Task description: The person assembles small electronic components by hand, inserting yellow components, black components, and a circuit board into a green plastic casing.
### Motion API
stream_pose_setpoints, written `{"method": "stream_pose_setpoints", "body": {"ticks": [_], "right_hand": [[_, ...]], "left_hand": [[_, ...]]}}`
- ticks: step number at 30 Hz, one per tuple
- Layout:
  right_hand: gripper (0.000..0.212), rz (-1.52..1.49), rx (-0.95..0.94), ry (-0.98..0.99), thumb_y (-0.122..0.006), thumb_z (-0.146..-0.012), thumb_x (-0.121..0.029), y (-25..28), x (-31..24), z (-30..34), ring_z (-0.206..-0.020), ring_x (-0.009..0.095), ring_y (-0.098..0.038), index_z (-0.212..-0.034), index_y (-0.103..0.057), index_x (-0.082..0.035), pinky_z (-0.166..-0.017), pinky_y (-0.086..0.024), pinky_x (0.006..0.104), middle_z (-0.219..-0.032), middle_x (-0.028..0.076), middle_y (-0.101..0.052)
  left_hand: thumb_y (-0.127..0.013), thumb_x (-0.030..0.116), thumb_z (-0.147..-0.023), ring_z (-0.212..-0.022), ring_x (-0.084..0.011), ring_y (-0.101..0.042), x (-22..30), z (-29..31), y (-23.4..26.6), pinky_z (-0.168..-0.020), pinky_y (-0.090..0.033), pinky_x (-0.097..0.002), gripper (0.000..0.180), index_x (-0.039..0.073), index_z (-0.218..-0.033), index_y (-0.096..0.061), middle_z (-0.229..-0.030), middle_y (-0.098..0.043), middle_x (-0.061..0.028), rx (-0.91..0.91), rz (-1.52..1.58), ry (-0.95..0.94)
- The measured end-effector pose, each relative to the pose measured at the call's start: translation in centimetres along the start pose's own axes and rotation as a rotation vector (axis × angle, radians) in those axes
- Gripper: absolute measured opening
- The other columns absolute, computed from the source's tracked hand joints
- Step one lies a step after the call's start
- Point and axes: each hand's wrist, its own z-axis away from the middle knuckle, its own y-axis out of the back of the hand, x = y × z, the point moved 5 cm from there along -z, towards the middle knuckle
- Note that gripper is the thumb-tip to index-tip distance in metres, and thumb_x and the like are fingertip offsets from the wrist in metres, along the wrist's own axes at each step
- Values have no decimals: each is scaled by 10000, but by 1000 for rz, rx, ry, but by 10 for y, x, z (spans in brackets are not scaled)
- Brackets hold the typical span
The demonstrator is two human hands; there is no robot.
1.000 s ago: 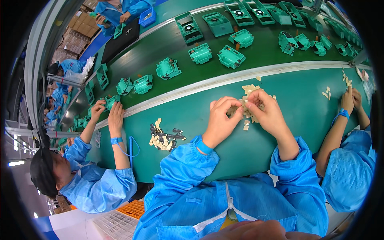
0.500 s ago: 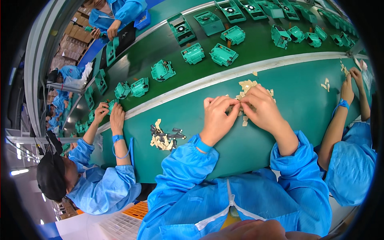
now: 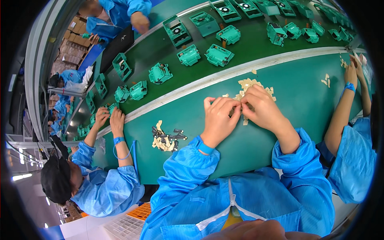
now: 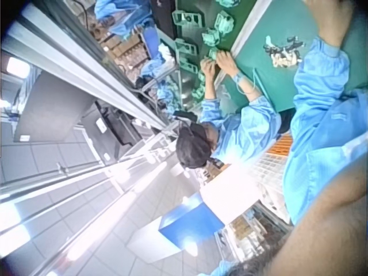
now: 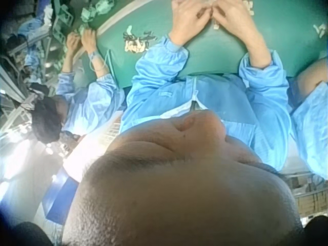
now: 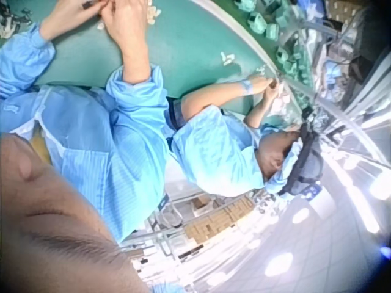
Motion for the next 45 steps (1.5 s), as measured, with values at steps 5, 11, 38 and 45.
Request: {"method": "stream_pose_setpoints", "body": {"ticks": [5,11,38,45], "right_hand": [[84,-6,-14,-6,-698,-749,-48,-1,6,-1,-840,315,-564,-756,-631,2,-766,-492,423,-801,122,-572],[88,-63,34,8,-691,-739,-48,0,11,-1,-834,331,-570,-734,-609,-15,-781,-492,441,-804,130,-581],[185,-442,52,-491,-734,-894,-176,20,44,5,-700,116,-545,-850,-678,-5,-645,-462,285,-736,17,-605],[379,-801,-151,-857,-717,-957,-319,4,46,17,-623,35,-455,-739,-663,-14,-523,-335,245,-650,-34,-548]], "left_hand": [[-772,81,-810,-888,-226,-686,1,-4,-1,-852,-391,-385,79,97,-874,-731,-891,-736,-42,-10,-18,-2],[-773,78,-823,-873,-225,-687,2,-6,-3,-840,-392,-371,72,84,-878,-728,-883,-733,-52,19,-44,-7],[-770,80,-815,-908,-213,-650,6,-12,-6,-925,-400,-419,158,105,-943,-682,-952,-693,-27,175,-112,-64],[-777,65,-768,-937,-208,-656,29,-7,-10,-1013,-352,-517,230,122,-969,-681,-946,-657,-4,126,-264,-208]]}}
